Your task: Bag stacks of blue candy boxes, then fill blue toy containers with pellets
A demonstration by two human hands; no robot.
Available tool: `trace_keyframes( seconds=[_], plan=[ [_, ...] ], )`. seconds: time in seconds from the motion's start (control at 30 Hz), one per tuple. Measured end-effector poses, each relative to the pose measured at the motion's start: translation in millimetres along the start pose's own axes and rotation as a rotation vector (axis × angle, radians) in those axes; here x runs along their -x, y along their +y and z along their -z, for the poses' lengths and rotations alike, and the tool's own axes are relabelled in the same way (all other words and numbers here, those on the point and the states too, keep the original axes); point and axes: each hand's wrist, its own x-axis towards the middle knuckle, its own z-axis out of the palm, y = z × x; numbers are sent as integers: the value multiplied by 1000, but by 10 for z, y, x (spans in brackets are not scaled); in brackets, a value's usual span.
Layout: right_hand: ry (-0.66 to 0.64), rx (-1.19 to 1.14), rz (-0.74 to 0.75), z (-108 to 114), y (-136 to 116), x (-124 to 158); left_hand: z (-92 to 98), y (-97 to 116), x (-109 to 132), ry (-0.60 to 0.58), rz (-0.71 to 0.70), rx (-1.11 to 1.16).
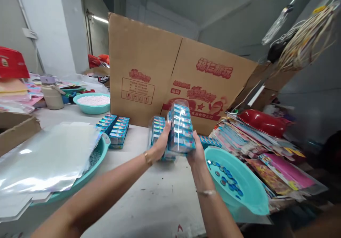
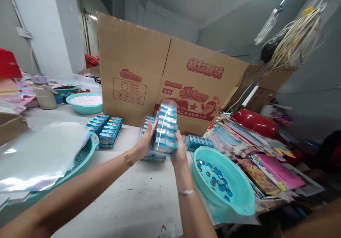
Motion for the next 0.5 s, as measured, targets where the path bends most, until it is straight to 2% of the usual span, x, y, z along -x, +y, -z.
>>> trace_keyframes(
  seconds=[0.03, 0.1, 0.2, 0.33, 0.5],
  plan=[
    [-5, 5, -1, 21, -51, -273, -4, 16, -275, -53, 33, 46],
    [-21, 9, -23, 100, -64, -723, 36, -14, -711, -87, 81, 84],
    [-27, 18, -59, 265, 55, -1146, 175, -148, -1089, -48, 133, 77],
    [-39, 66, -93, 406, 210, -1345, 347, -277, -1230, 14, 168, 58],
    [-71, 61, -145, 336, 236, -1282, 388, -322, -1158, 20, 152, 111]
  ],
)
